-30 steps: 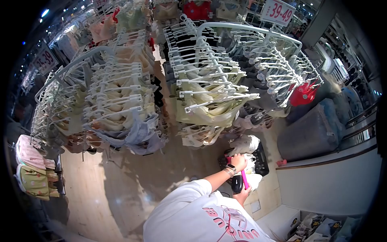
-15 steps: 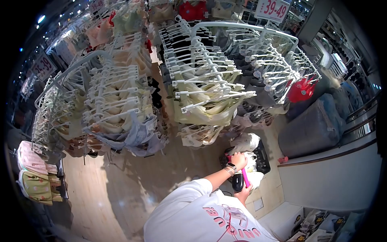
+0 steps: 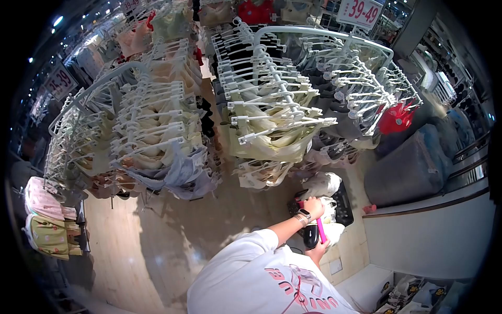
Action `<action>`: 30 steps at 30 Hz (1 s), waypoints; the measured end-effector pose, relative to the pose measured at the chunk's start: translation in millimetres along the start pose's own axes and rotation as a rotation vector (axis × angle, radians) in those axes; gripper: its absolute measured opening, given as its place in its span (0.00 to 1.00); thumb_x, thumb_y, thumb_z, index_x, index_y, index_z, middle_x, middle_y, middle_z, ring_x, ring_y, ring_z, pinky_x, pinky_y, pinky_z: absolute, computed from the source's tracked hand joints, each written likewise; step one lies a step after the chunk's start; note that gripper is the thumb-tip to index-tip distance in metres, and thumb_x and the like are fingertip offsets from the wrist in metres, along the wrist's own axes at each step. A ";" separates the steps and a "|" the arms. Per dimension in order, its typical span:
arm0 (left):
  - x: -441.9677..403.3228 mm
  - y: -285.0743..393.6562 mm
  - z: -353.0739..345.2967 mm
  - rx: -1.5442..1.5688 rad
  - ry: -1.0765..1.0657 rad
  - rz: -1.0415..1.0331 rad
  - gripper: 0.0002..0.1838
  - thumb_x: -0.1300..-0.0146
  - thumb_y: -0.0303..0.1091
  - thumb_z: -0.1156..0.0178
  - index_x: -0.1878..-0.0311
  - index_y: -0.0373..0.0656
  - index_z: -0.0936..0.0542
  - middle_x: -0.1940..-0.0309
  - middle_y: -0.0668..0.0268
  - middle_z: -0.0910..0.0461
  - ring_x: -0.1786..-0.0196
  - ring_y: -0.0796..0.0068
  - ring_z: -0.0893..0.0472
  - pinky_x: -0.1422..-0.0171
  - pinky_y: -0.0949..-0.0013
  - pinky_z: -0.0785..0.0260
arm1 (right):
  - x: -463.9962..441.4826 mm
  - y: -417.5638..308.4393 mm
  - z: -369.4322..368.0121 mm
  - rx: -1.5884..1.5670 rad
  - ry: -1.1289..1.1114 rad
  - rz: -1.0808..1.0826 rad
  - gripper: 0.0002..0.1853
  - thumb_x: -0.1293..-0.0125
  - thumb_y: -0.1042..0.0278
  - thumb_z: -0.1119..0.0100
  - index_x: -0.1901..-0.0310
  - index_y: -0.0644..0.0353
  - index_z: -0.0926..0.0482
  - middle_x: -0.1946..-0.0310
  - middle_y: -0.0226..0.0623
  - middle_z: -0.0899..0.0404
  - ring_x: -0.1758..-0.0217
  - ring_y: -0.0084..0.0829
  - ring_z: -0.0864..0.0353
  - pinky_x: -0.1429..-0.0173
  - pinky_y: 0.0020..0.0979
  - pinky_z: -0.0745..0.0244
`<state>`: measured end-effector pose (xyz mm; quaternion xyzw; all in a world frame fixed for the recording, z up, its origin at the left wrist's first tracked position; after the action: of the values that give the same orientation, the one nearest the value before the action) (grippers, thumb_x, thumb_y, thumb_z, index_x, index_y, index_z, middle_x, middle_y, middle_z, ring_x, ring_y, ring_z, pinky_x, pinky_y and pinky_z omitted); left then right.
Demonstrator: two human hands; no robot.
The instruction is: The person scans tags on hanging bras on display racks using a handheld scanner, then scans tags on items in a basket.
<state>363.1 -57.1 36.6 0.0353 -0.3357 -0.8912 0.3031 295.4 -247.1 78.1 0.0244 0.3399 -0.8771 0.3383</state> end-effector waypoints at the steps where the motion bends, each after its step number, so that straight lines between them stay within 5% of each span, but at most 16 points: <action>1: -0.3 0.8 -0.3 -0.001 -0.005 -0.003 0.22 0.40 0.50 0.43 0.60 0.38 0.17 0.59 0.54 0.19 0.51 0.54 0.22 0.49 0.49 0.27 | -0.3 0.4 0.3 0.003 0.002 0.004 0.21 0.53 0.71 0.33 0.55 0.64 0.21 0.45 0.54 0.35 0.40 0.54 0.34 0.35 0.48 0.40; 6: -0.3 3.9 4.3 0.024 0.001 0.010 0.19 0.42 0.46 0.43 0.62 0.38 0.16 0.59 0.54 0.19 0.51 0.55 0.22 0.50 0.50 0.28 | -0.6 5.1 -0.5 0.081 0.012 0.043 0.22 0.53 0.71 0.33 0.53 0.61 0.21 0.44 0.51 0.37 0.44 0.54 0.28 0.43 0.45 0.30; 12: -0.8 4.6 2.4 -0.006 0.015 -0.002 0.21 0.40 0.50 0.42 0.63 0.38 0.16 0.60 0.54 0.19 0.51 0.55 0.21 0.50 0.50 0.27 | 1.4 7.6 -1.1 0.101 0.033 0.057 0.21 0.54 0.71 0.33 0.54 0.61 0.21 0.43 0.52 0.37 0.45 0.55 0.27 0.45 0.45 0.28; 30: -1.9 7.8 2.7 -0.052 0.019 -0.021 0.21 0.40 0.50 0.43 0.65 0.38 0.16 0.62 0.54 0.19 0.53 0.55 0.21 0.52 0.51 0.26 | -8.8 -9.6 10.4 -0.022 0.025 -0.020 0.20 0.55 0.72 0.33 0.56 0.62 0.21 0.45 0.55 0.35 0.41 0.58 0.34 0.38 0.50 0.36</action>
<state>367.9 -59.1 43.3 0.0395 -0.3089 -0.9024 0.2977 298.3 -243.2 94.1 0.0282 0.3538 -0.8764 0.3255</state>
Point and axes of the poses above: each hand's wrist, its own x-axis away from the middle knuckle, its own z-axis out of the back of the hand, y = z × x, the point moved 8 cm from there along -x, towards the middle knuckle
